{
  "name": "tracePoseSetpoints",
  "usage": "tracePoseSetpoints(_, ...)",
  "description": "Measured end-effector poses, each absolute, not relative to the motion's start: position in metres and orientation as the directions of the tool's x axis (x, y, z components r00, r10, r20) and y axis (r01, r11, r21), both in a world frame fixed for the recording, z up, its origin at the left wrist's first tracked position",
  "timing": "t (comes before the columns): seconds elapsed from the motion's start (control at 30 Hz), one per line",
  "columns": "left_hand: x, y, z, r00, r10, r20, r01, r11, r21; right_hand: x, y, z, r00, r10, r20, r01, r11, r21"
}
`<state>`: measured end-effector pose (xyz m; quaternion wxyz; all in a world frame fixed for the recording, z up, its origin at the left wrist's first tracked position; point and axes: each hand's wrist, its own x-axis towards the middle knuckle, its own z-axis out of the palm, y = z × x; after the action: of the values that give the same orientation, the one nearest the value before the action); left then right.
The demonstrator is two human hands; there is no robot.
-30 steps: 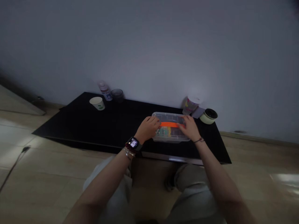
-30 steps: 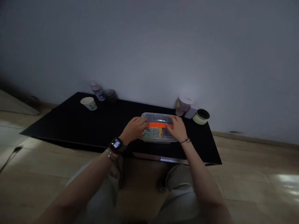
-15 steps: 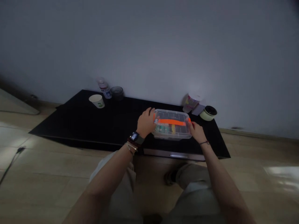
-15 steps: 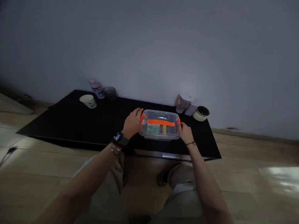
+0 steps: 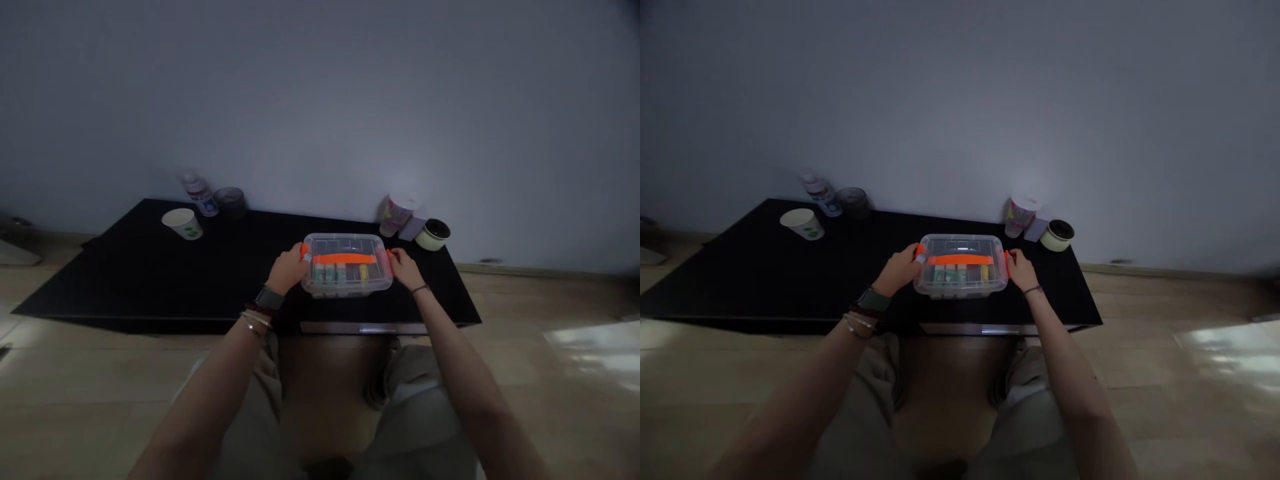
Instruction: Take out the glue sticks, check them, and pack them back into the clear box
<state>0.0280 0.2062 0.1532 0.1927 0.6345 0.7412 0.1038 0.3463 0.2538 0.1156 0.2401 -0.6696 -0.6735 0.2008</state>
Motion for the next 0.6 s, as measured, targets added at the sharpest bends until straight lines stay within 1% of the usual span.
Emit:
tracePoseSetpoints(0.07, 0.03, 0.205, 0.155, -0.135, 0.977, -0.163, 0.914, 0.186, 0.361, 0.338, 0.256, 0.123, -0.027, 0.959, 0.283, 0.809, 0.187, -0.557)
tracePoseSetpoints(0.1, 0.031, 0.205, 0.156, -0.137, 0.976, -0.166, 0.919, 0.188, 0.347, 0.331, 0.256, 0.127, -0.097, 0.928, 0.359, 0.795, 0.289, -0.533)
tracePoseSetpoints(0.13, 0.032, 0.205, 0.157, -0.134, 0.977, -0.168, 0.922, 0.185, 0.34, 0.323, 0.256, 0.131, -0.2, 0.895, 0.399, 0.768, 0.396, -0.503)
tracePoseSetpoints(0.17, 0.033, 0.205, 0.157, -0.128, 0.977, -0.168, 0.924, 0.179, 0.337, 0.314, 0.255, 0.133, -0.318, 0.856, 0.408, 0.731, 0.496, -0.469)
tracePoseSetpoints(0.23, 0.034, 0.206, 0.157, -0.115, 0.979, -0.168, 0.926, 0.167, 0.338, 0.296, 0.254, 0.136, -0.514, 0.774, 0.369, 0.672, 0.631, -0.387)
tracePoseSetpoints(0.3, 0.035, 0.207, 0.157, -0.108, 0.98, -0.17, 0.923, 0.162, 0.349, 0.283, 0.254, 0.136, -0.601, 0.739, 0.304, 0.666, 0.674, -0.32)
tracePoseSetpoints(0.4, 0.031, 0.21, 0.151, -0.114, 0.978, -0.176, 0.9, 0.177, 0.398, 0.274, 0.254, 0.137, -0.608, 0.758, 0.236, 0.708, 0.652, -0.272)
tracePoseSetpoints(0.5, 0.021, 0.216, 0.139, -0.146, 0.975, -0.17, 0.819, 0.216, 0.531, 0.271, 0.253, 0.138, -0.601, 0.775, 0.193, 0.733, 0.631, -0.253)
tracePoseSetpoints(0.6, 0.01, 0.224, 0.121, -0.165, 0.972, -0.165, 0.679, 0.233, 0.697, 0.269, 0.252, 0.141, -0.603, 0.775, 0.189, 0.748, 0.631, -0.204)
